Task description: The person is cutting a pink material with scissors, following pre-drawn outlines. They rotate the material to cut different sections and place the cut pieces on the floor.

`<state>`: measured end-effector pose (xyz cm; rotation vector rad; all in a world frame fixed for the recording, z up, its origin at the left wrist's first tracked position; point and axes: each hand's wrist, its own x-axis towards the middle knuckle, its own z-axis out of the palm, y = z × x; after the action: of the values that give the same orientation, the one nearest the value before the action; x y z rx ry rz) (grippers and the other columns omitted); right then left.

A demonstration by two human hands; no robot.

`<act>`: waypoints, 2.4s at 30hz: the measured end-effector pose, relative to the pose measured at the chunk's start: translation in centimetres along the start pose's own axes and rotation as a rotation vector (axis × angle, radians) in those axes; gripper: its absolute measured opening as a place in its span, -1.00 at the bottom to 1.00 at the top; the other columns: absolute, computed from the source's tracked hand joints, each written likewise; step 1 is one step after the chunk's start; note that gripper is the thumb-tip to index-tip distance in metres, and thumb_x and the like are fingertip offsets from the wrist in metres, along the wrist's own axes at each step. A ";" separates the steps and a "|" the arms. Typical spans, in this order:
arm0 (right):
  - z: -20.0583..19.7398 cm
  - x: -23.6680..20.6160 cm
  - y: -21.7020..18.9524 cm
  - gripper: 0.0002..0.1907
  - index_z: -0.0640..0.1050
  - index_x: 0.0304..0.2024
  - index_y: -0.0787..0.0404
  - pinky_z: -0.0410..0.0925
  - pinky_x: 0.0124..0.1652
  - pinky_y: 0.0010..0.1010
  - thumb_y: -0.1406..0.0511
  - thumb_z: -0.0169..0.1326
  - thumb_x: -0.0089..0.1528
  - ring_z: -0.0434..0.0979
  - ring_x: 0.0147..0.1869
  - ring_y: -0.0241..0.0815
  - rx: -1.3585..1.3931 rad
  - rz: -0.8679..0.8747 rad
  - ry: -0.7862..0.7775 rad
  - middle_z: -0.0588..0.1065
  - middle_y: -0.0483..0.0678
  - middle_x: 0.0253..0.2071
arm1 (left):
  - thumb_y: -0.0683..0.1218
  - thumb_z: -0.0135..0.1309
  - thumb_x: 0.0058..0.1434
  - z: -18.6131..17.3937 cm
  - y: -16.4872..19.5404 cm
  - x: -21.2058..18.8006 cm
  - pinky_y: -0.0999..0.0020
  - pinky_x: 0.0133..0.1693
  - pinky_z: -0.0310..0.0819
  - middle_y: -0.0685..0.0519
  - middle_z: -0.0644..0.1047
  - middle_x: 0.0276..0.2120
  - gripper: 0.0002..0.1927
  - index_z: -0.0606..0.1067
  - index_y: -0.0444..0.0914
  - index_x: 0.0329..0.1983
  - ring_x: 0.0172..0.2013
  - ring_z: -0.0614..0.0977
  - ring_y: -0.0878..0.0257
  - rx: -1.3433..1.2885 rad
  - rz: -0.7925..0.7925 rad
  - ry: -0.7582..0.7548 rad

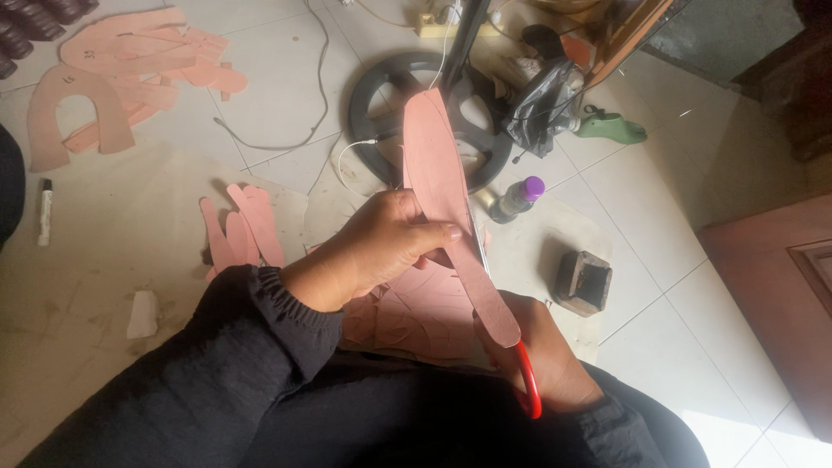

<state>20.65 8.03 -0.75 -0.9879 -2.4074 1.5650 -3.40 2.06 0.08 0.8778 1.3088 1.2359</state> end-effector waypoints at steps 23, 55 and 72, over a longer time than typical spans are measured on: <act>0.4 -0.3 0.0 -0.93 0.46 -0.49 0.27 0.27 -0.59 -0.41 0.38 0.02 0.08 0.37 -0.63 -0.29 0.069 0.091 0.031 0.38 -0.10 -0.68 | -0.05 0.13 0.18 1.0 0.7 -0.7 0.47 -0.37 0.50 0.04 0.66 -0.30 -0.72 0.59 -0.31 -0.14 -0.35 0.62 0.33 0.016 -0.017 -0.034; 0.2 -0.9 -1.3 -0.91 0.49 -0.41 0.31 0.22 -0.56 -0.42 0.38 0.03 0.15 0.27 -0.56 -0.34 0.136 0.074 0.029 0.35 -0.13 -0.63 | -0.03 0.13 0.19 0.9 0.8 -0.9 0.51 -0.45 0.47 0.08 0.63 -0.37 -0.74 0.62 -0.33 -0.21 -0.44 0.57 0.39 0.008 0.066 -0.018; 1.4 -0.9 -1.0 -0.89 0.50 -0.43 0.30 0.21 -0.59 -0.43 0.37 0.04 0.18 0.30 -0.58 -0.31 0.107 0.163 0.093 0.36 -0.11 -0.65 | 0.02 0.17 0.13 0.7 0.8 -0.8 0.44 -0.38 0.53 0.06 0.64 -0.32 -0.67 0.58 -0.33 -0.19 -0.36 0.60 0.37 0.044 -0.054 0.060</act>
<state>20.32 6.15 -0.28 -1.2335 -2.2062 1.6394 -2.73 1.56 1.12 0.8366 1.4030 1.2036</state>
